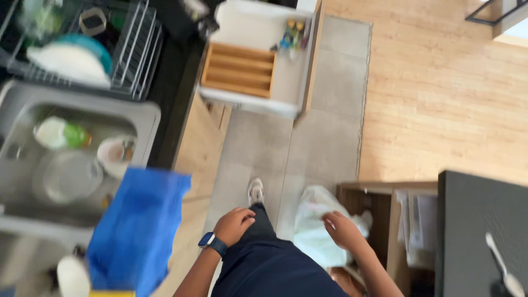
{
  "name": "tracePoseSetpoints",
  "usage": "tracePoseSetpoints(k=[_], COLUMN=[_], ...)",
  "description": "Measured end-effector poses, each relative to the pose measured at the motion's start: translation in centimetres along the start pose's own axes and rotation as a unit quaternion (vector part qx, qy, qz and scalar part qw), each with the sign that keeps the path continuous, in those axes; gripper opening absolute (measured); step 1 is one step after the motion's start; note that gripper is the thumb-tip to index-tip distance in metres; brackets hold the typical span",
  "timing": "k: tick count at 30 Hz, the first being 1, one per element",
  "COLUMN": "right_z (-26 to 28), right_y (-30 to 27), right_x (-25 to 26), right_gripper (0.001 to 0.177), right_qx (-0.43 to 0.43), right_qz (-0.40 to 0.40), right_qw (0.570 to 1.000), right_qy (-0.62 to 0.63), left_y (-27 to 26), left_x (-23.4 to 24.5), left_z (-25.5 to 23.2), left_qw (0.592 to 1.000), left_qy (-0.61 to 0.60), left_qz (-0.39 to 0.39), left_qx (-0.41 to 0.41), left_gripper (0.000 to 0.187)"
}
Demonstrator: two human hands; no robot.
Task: The person empties a messy cutlery drawer onto a counter, wipes the empty drawer with a blue cloth, and then places wooden organizers into the drawer.
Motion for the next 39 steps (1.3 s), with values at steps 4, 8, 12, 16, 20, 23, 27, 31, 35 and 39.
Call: tracePoseSetpoints(k=[4, 8, 12, 16, 20, 23, 27, 31, 35, 39], right_z=[0.3, 1.7, -0.8, -1.9, 3.4, 7.9, 12.1, 16.6, 19.4, 23.4], right_y=[6.1, 10.7, 19.4, 30.0, 38.8, 44.9, 53.5, 60.3, 67.8, 74.5], right_x=[9.6, 17.5, 25.6, 34.9, 43.8, 48.2, 50.8, 51.2, 49.6, 47.0], right_gripper=[0.019, 0.024, 0.025, 0.021, 0.021, 0.021, 0.022, 0.024, 0.029, 0.049], right_qx=[0.008, -0.141, -0.081, 0.059, 0.083, 0.149, 0.219, 0.295, 0.314, 0.352], right_qz=[-0.052, -0.03, -0.024, 0.009, 0.12, 0.159, 0.207, 0.201, 0.187, 0.179], right_qw=[0.999, 0.989, 0.996, 0.998, 0.984, 0.965, 0.933, 0.906, 0.886, 0.855], right_qy=[0.001, 0.034, 0.019, -0.001, -0.105, -0.145, -0.196, -0.227, -0.285, -0.336], left_y=[13.3, 22.7, 32.5, 42.5, 47.9, 50.2, 52.8, 56.1, 62.0, 66.8], left_x=[5.3, 13.6, 16.2, 14.1, 14.1, 14.8, 15.1, 15.2, 17.2, 22.9], left_z=[-2.8, -9.3, -12.5, -14.1, -19.4, -22.5, -21.7, -18.5, -14.3, -13.3], left_qw=[0.996, 0.999, 1.0, 0.991, 0.99, 0.983, 0.96, 0.921, 0.889, 0.888], left_qy=[0.002, -0.01, -0.019, -0.05, -0.061, -0.087, -0.124, -0.142, -0.132, -0.146], left_qz=[-0.052, 0.029, 0.001, -0.119, -0.073, -0.135, -0.169, -0.231, -0.281, -0.198], left_qx=[-0.076, -0.017, -0.007, -0.015, 0.104, 0.091, 0.187, 0.281, 0.338, 0.388], left_gripper=[0.02, 0.028, 0.027, 0.023, 0.023, 0.023, 0.024, 0.027, 0.03, 0.071])
Point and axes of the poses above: each hand's wrist, its own y-axis towards the middle knuckle, its own x-axis out of the back of the hand, z = x × y, the point moved 5 cm from there along y, towards the middle knuckle, and after that the axes turned 12 degrees about y, right-handed, at the moved point
